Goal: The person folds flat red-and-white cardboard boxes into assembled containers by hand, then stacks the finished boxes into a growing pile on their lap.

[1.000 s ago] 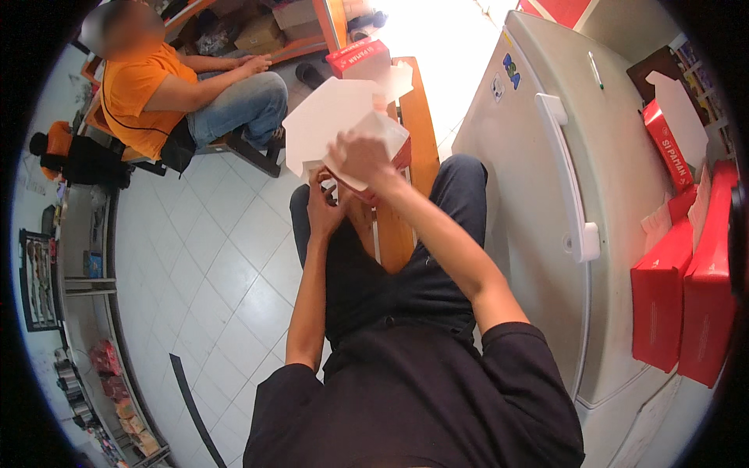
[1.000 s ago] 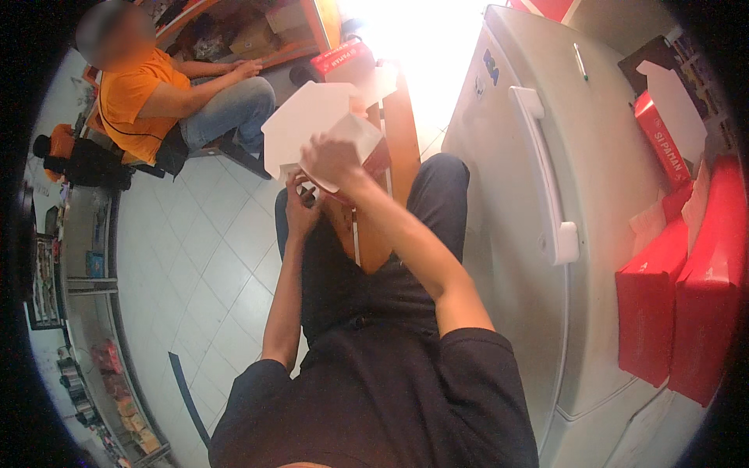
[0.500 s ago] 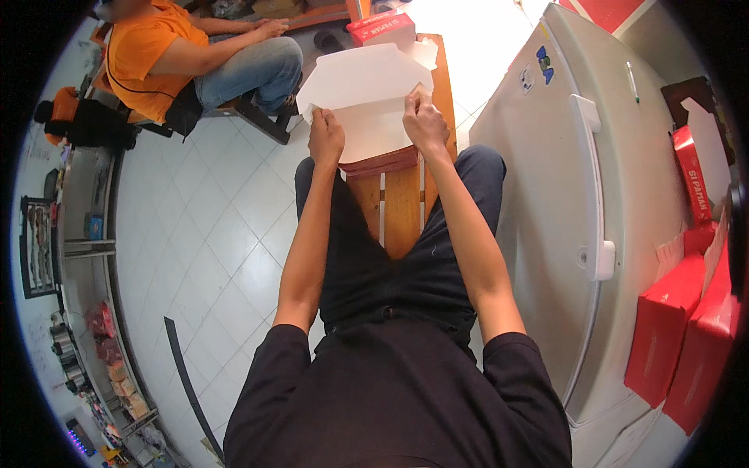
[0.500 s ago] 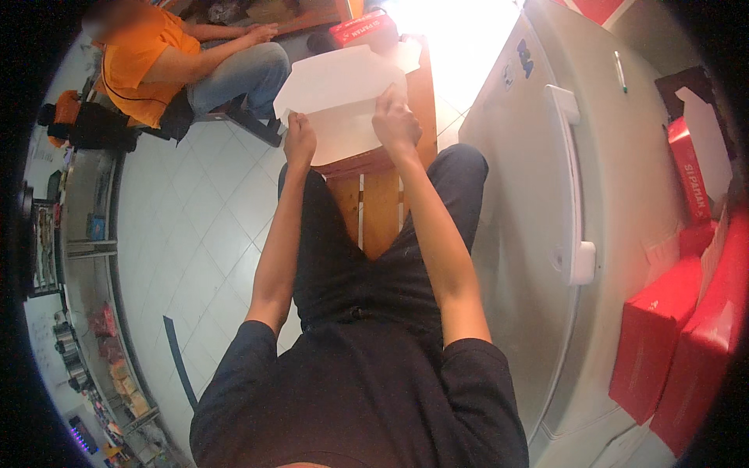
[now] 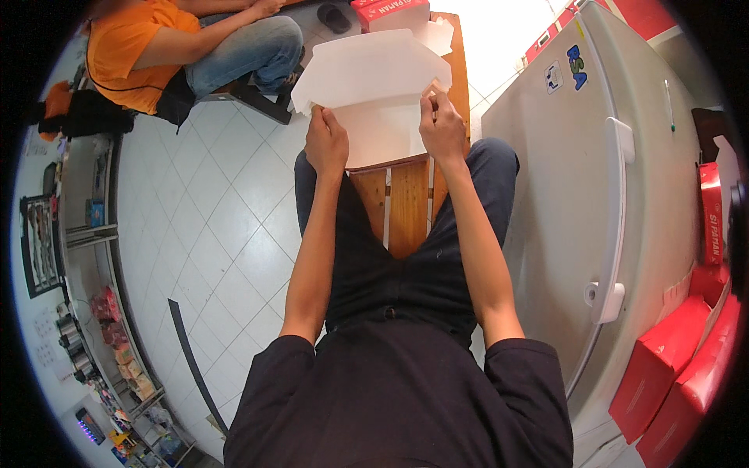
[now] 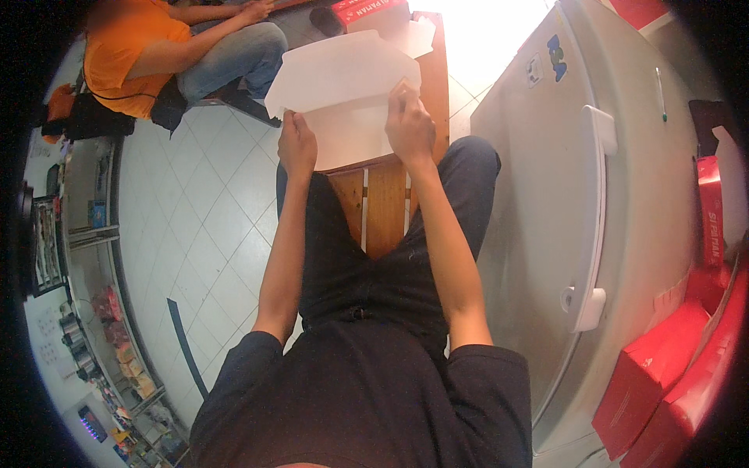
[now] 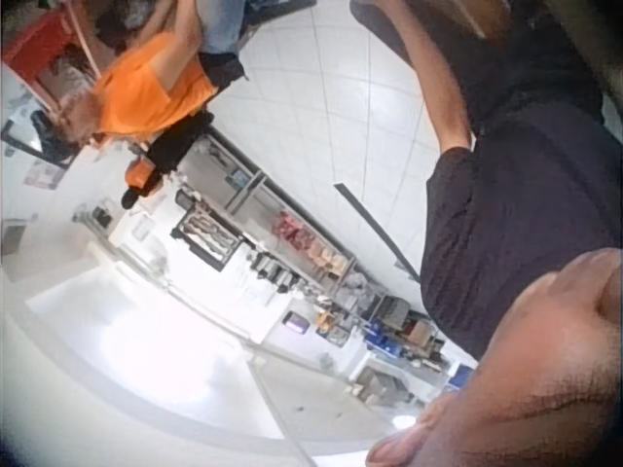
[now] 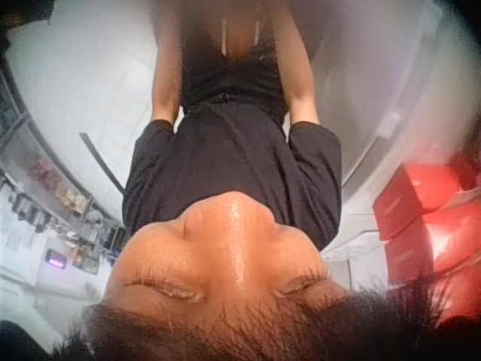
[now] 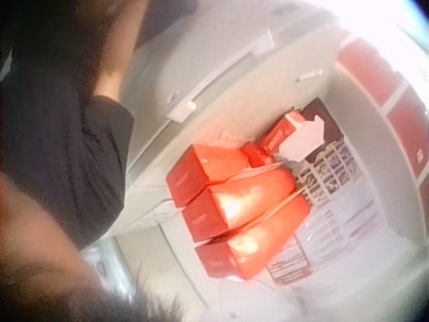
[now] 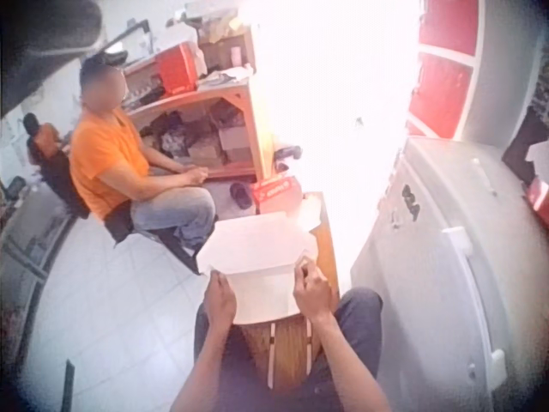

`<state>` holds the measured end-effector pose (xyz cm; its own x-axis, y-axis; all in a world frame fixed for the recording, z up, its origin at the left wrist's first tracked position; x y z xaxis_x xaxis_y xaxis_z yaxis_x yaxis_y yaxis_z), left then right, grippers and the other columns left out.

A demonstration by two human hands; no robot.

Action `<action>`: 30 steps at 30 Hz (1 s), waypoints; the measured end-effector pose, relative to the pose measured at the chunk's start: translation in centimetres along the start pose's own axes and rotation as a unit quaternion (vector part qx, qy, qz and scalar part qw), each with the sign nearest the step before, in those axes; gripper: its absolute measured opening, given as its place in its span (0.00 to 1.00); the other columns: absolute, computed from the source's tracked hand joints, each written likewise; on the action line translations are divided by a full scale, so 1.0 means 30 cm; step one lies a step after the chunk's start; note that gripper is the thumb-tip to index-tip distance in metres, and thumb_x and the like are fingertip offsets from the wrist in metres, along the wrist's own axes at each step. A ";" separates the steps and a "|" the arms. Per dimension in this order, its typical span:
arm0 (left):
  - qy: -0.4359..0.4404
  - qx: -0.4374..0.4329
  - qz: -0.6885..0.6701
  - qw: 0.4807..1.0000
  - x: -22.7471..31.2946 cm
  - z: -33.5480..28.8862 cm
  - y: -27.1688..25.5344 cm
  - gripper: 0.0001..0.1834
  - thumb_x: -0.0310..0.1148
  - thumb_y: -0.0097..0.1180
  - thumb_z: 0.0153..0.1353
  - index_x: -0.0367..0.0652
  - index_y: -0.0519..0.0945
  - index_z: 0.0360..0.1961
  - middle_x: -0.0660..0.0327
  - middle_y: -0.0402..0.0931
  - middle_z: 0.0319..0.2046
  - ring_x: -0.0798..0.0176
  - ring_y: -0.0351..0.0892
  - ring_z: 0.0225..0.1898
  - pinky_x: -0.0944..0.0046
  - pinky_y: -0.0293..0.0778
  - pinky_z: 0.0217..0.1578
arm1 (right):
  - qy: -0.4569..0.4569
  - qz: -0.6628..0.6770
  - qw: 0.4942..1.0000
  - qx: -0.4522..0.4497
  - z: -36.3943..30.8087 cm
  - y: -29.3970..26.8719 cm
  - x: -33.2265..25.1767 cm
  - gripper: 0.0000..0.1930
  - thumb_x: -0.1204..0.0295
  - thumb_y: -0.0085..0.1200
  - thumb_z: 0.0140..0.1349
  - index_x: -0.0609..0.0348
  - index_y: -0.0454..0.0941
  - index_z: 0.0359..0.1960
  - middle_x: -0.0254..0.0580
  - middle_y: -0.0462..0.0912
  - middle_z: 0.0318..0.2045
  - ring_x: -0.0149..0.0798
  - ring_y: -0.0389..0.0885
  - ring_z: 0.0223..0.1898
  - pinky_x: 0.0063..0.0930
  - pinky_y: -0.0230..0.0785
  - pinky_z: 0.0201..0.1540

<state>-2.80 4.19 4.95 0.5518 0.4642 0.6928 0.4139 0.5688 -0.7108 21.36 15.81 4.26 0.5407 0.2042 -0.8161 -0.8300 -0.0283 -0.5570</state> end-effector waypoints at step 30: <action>-0.046 -0.022 -0.117 0.992 -0.035 0.023 0.011 0.15 0.39 0.49 0.73 0.37 0.75 0.37 0.48 0.81 0.33 0.43 0.83 0.37 0.51 0.76 0.40 | 0.143 0.177 0.969 -0.100 0.101 -0.016 0.118 0.22 0.58 0.52 0.72 0.64 0.83 0.27 0.35 0.78 0.17 0.26 0.76 0.18 0.23 0.67 0.22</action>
<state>-3.77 4.35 4.08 0.3695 0.3834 0.8465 0.5550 0.6395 -0.5319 23.26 19.50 2.09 0.2670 -0.1317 -0.9547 -0.9427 -0.2412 -0.2304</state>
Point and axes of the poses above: each hand's wrist, its own z-axis towards the middle knuckle, its own y-axis out of the palm, x = y × z, the point moved 10 cm from there along z, towards the middle knuckle
